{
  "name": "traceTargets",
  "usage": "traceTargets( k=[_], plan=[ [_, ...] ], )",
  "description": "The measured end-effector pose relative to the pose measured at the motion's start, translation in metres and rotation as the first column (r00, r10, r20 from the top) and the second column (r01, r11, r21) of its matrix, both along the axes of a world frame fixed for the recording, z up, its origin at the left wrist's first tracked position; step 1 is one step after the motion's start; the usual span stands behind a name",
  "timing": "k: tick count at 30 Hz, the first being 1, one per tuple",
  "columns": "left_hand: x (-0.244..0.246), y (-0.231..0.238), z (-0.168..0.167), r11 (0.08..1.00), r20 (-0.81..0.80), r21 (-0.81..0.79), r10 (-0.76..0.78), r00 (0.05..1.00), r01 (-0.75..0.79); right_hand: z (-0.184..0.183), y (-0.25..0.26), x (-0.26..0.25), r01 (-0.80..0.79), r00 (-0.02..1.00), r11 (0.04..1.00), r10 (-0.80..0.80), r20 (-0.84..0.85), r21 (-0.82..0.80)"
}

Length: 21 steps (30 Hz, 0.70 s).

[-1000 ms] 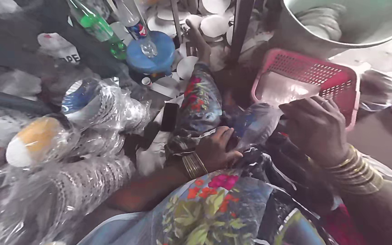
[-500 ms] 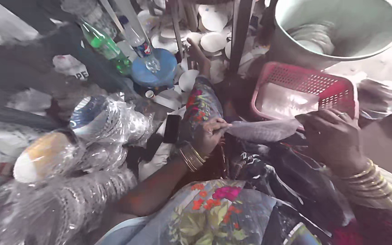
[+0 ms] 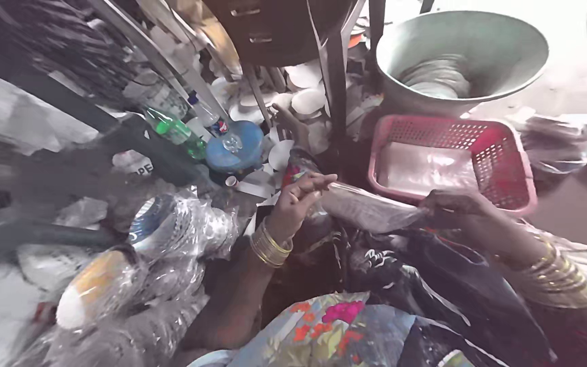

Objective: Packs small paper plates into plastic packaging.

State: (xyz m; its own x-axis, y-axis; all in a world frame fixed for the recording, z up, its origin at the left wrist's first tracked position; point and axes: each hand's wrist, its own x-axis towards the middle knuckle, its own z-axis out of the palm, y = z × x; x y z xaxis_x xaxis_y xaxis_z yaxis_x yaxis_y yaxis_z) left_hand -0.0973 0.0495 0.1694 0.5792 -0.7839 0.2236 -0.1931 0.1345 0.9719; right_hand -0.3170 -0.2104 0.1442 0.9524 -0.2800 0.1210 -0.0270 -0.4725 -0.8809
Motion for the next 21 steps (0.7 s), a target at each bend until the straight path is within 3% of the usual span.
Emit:
traceTargets(
  k=[2, 3, 4, 5, 7, 9, 10, 12, 13, 15, 18, 21],
  plan=[
    [0.004, -0.002, 0.01, 0.997, 0.352, 0.068, 0.02, 0.936, -0.047, 0.001, 0.003, 0.001, -0.047, 0.999, 0.998, 0.046, 0.022, 0.045],
    [0.008, -0.005, 0.013, 0.991, 0.609, 0.082, 0.036, 0.792, -0.107, 0.001, 0.005, 0.002, -0.066, 0.997, 0.997, 0.065, 0.029, 0.028],
    [0.012, -0.007, 0.017, 0.984, 0.812, 0.08, 0.028, 0.584, -0.158, 0.001, 0.006, 0.003, -0.088, 0.995, 0.996, 0.089, 0.038, -0.022],
    [0.015, -0.008, 0.022, 0.978, 0.926, 0.088, -0.011, 0.377, -0.187, 0.0, 0.007, 0.004, -0.106, 0.993, 0.991, 0.109, 0.036, -0.078],
    [0.017, -0.012, 0.036, 0.965, 0.987, 0.147, -0.13, 0.091, -0.215, -0.003, 0.005, 0.006, -0.133, 0.987, 0.971, 0.147, 0.06, -0.198],
    [0.012, -0.017, 0.052, 0.92, 0.946, 0.302, -0.322, -0.044, -0.249, -0.004, 0.006, 0.009, -0.119, 0.984, 0.949, 0.152, 0.094, -0.291],
    [0.005, -0.02, 0.063, 0.834, 0.87, 0.459, -0.492, -0.038, -0.306, -0.003, 0.008, 0.009, -0.098, 0.986, 0.938, 0.137, 0.097, -0.332],
    [-0.013, -0.035, 0.087, 0.446, 0.551, 0.784, -0.821, 0.151, -0.432, -0.003, 0.014, 0.011, -0.048, 0.991, 0.9, 0.096, 0.09, -0.434],
    [-0.018, -0.045, 0.094, 0.264, 0.408, 0.856, -0.873, 0.268, -0.444, -0.004, 0.017, 0.012, -0.018, 0.991, 0.862, 0.082, 0.104, -0.507],
    [-0.018, -0.058, 0.098, 0.08, 0.284, 0.91, -0.836, 0.47, -0.408, -0.009, 0.025, 0.012, 0.031, 0.986, 0.755, 0.083, 0.142, -0.655],
    [-0.001, -0.061, 0.092, 0.043, 0.239, 0.952, -0.722, 0.649, -0.302, -0.018, 0.04, 0.006, 0.037, 0.979, 0.629, 0.132, 0.153, -0.777],
    [0.035, -0.056, 0.053, 0.136, 0.053, 0.99, -0.633, 0.772, 0.043, -0.029, 0.059, -0.001, -0.023, 0.971, 0.571, 0.209, 0.119, -0.82]
  ],
)
